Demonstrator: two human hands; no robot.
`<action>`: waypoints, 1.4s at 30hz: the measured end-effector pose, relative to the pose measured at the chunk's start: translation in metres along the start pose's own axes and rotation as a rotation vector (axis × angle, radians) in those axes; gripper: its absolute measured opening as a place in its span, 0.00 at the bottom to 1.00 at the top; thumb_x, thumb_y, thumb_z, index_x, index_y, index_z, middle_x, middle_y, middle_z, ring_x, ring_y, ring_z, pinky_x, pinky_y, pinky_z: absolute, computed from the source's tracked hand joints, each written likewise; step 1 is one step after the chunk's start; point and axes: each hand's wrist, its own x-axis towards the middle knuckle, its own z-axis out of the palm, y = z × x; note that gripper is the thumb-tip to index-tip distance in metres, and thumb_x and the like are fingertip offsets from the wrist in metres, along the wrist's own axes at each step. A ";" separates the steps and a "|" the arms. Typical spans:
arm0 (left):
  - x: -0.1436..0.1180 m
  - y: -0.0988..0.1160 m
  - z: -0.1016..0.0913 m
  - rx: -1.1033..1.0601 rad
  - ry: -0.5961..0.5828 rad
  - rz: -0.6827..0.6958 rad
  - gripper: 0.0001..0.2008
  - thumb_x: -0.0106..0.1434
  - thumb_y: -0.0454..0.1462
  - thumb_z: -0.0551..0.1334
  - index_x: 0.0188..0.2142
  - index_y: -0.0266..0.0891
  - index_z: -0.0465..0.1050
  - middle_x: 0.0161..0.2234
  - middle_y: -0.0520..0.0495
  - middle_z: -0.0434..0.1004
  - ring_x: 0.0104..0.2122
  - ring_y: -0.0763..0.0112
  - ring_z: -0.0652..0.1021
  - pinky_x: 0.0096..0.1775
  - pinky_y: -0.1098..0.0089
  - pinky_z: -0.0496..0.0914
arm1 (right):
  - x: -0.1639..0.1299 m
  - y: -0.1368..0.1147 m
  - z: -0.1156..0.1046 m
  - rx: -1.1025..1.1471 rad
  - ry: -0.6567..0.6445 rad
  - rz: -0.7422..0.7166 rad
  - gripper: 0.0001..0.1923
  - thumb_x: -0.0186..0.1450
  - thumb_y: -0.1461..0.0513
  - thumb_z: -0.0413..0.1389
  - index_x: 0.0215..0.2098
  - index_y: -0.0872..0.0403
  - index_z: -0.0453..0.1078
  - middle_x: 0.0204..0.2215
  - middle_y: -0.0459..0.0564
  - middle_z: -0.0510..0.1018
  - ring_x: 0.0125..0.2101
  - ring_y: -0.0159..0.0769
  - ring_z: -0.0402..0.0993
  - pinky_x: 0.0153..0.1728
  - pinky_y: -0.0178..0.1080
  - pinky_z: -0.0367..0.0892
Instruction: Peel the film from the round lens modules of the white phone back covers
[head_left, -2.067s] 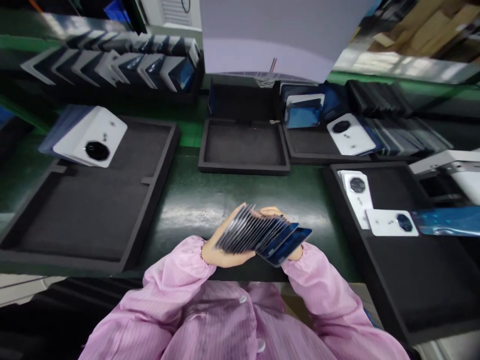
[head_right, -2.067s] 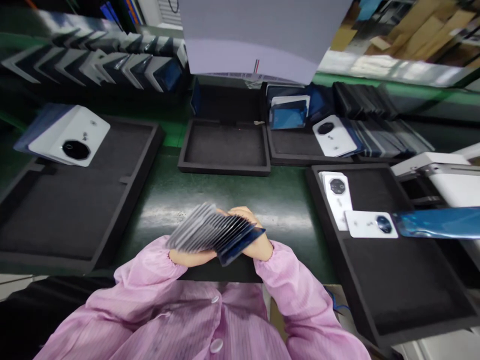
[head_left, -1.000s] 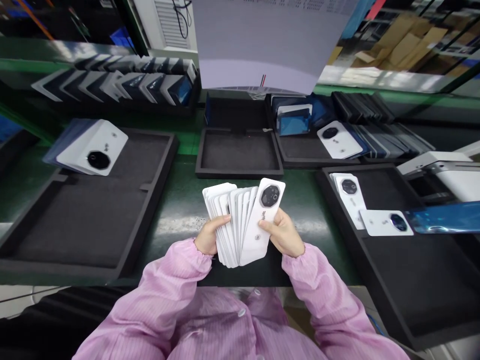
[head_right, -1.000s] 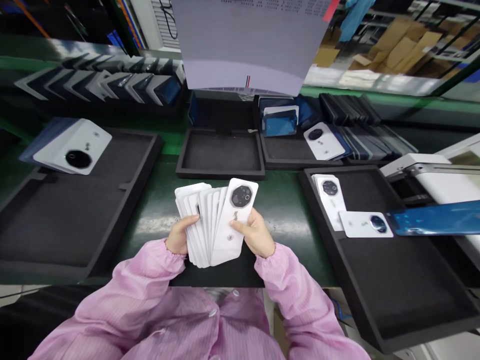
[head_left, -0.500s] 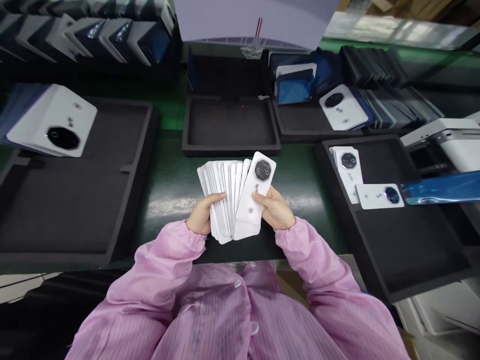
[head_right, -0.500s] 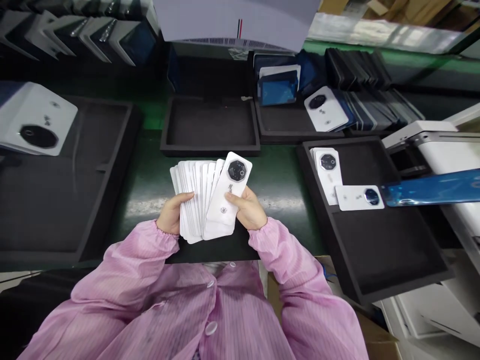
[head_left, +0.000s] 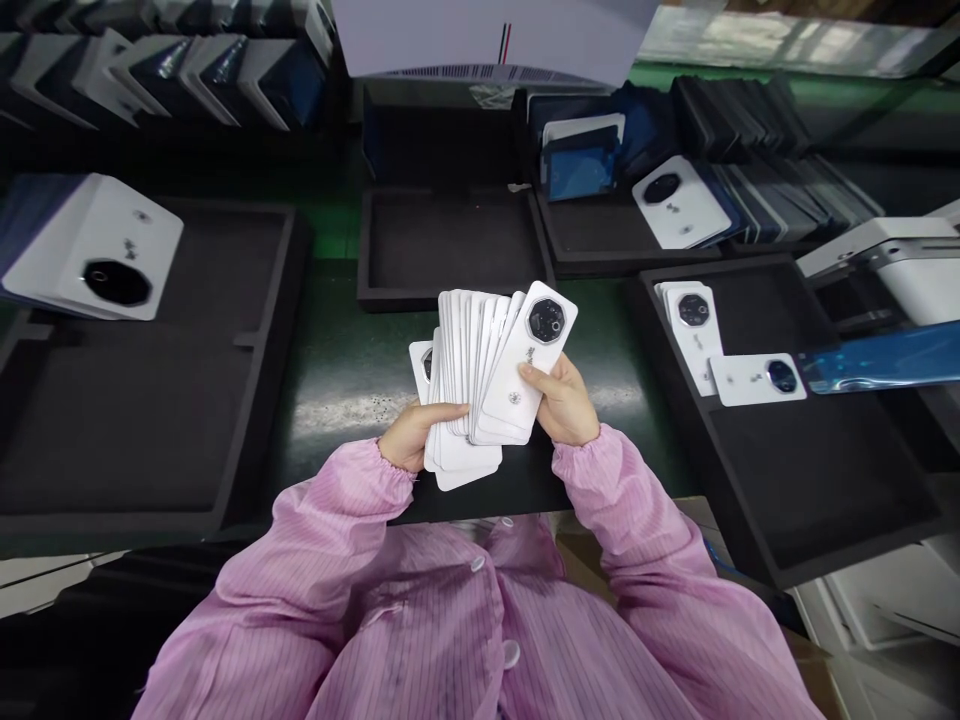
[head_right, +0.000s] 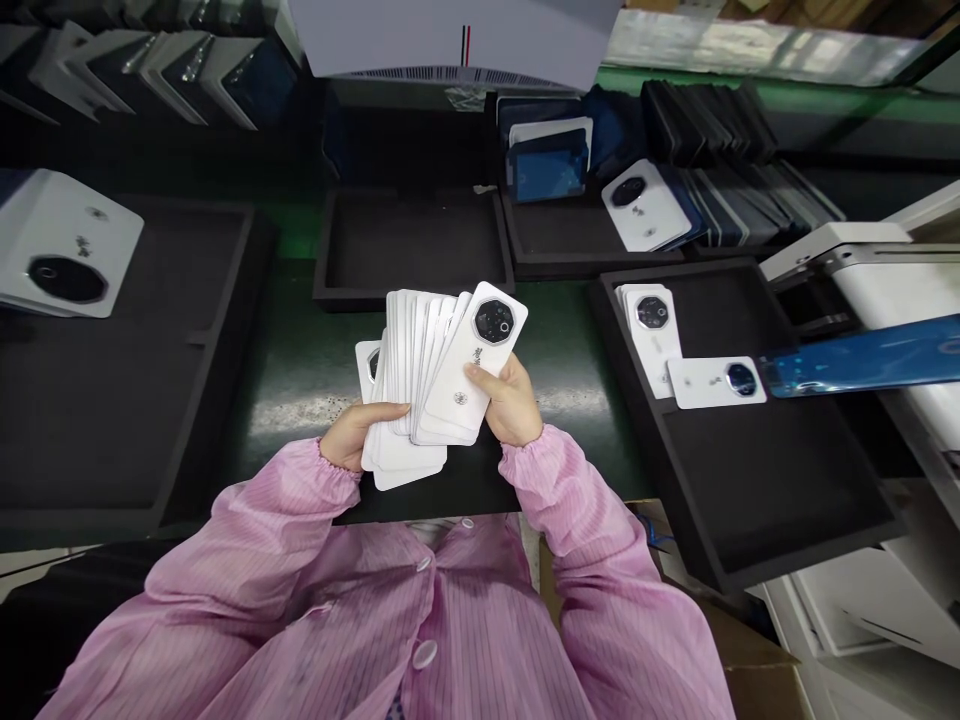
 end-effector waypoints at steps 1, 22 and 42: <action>0.000 0.000 0.000 0.011 -0.017 0.017 0.31 0.46 0.26 0.67 0.52 0.31 0.70 0.41 0.39 0.81 0.48 0.49 0.77 0.52 0.53 0.71 | 0.000 0.000 0.000 -0.006 0.014 -0.017 0.22 0.54 0.60 0.67 0.45 0.51 0.68 0.47 0.49 0.77 0.48 0.46 0.74 0.53 0.52 0.68; -0.005 0.000 0.000 0.068 0.011 -0.036 0.25 0.51 0.28 0.65 0.50 0.29 0.71 0.42 0.37 0.81 0.46 0.47 0.78 0.49 0.52 0.73 | 0.006 0.001 -0.005 -0.051 0.174 -0.211 0.23 0.54 0.56 0.67 0.45 0.49 0.67 0.50 0.48 0.76 0.53 0.44 0.70 0.55 0.48 0.67; -0.005 -0.002 -0.003 0.042 -0.064 -0.008 0.26 0.46 0.32 0.64 0.47 0.27 0.73 0.39 0.37 0.82 0.49 0.43 0.75 0.54 0.48 0.68 | 0.008 0.002 -0.008 -0.038 0.180 -0.236 0.23 0.55 0.57 0.67 0.47 0.49 0.68 0.48 0.48 0.77 0.51 0.44 0.71 0.55 0.49 0.67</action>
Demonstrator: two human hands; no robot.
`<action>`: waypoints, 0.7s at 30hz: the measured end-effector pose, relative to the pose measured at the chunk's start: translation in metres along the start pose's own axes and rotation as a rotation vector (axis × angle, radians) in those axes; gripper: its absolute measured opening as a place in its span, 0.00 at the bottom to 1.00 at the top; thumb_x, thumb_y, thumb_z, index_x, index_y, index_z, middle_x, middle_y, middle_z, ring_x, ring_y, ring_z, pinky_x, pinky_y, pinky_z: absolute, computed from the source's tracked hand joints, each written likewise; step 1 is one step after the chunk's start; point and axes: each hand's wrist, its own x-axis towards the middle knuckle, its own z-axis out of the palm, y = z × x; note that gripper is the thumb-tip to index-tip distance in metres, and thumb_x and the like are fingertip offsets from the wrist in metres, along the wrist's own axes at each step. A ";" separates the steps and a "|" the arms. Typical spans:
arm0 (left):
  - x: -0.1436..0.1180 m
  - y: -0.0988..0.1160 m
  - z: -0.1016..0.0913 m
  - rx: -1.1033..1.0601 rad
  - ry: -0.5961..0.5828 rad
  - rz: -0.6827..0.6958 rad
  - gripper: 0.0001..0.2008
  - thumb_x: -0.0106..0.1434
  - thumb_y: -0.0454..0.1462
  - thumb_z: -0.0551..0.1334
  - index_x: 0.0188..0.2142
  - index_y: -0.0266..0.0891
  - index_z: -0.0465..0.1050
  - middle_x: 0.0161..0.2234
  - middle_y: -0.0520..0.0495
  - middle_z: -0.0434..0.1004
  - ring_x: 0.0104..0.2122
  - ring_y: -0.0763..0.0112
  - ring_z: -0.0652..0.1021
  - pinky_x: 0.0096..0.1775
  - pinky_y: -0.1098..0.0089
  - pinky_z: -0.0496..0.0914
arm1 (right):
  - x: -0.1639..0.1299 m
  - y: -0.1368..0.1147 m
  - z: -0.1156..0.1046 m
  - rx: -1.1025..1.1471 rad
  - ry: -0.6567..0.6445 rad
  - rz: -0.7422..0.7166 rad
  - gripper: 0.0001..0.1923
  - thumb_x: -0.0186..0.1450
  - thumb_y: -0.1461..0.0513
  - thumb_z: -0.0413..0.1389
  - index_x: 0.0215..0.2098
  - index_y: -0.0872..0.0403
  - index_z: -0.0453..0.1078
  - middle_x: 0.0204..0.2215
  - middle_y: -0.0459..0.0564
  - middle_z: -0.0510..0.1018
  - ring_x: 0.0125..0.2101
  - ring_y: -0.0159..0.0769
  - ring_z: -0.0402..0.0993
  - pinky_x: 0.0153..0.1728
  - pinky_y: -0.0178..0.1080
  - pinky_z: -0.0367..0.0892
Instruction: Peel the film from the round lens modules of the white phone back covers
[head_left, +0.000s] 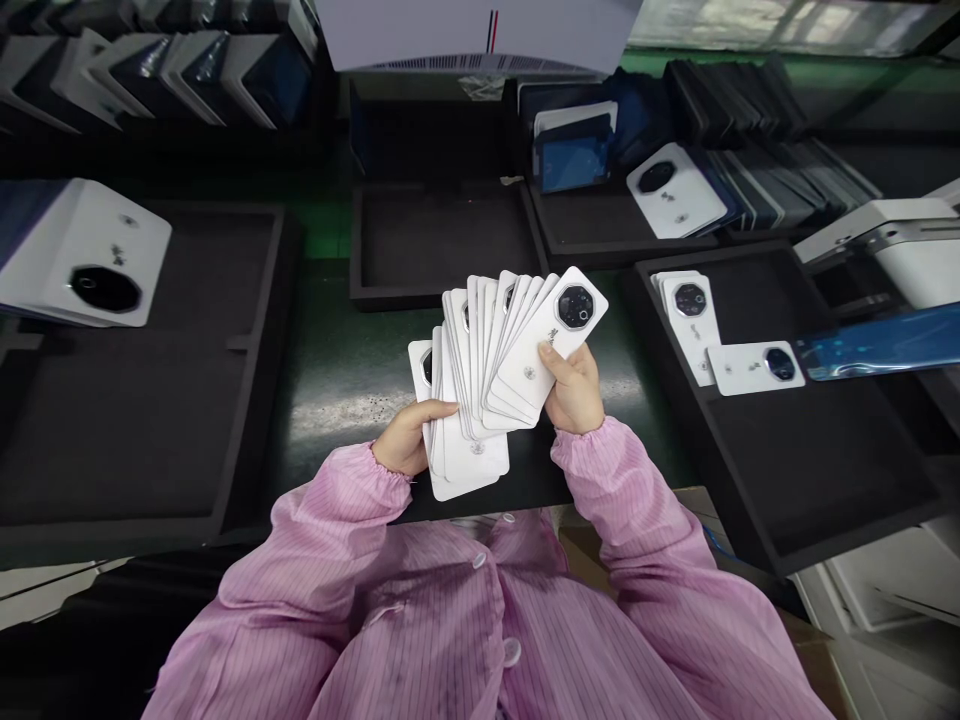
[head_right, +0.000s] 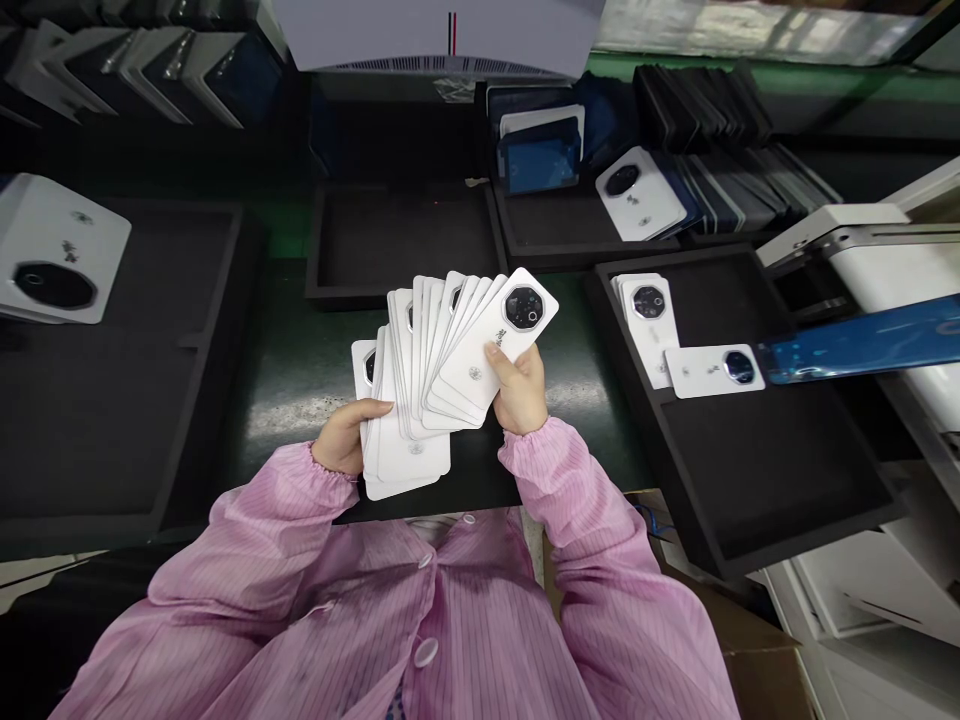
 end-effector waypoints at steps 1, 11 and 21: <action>0.000 0.001 0.000 -0.010 -0.011 -0.001 0.27 0.44 0.31 0.63 0.48 0.27 0.73 0.38 0.38 0.82 0.50 0.42 0.75 0.54 0.48 0.67 | 0.000 0.000 0.000 -0.005 0.005 0.006 0.23 0.55 0.57 0.67 0.47 0.49 0.68 0.48 0.48 0.77 0.51 0.45 0.71 0.54 0.49 0.67; -0.001 0.001 -0.004 0.118 -0.124 0.066 0.33 0.48 0.28 0.67 0.56 0.35 0.67 0.45 0.38 0.80 0.49 0.45 0.75 0.54 0.48 0.67 | 0.000 -0.004 0.001 -0.057 0.029 -0.002 0.24 0.54 0.55 0.66 0.47 0.48 0.67 0.49 0.48 0.75 0.52 0.44 0.70 0.54 0.49 0.67; -0.004 0.002 -0.002 0.122 -0.151 0.094 0.34 0.48 0.32 0.71 0.56 0.36 0.68 0.46 0.38 0.79 0.51 0.46 0.75 0.54 0.50 0.68 | 0.000 -0.009 0.002 -0.043 -0.016 -0.041 0.28 0.57 0.55 0.65 0.53 0.46 0.63 0.53 0.48 0.73 0.54 0.44 0.68 0.57 0.50 0.64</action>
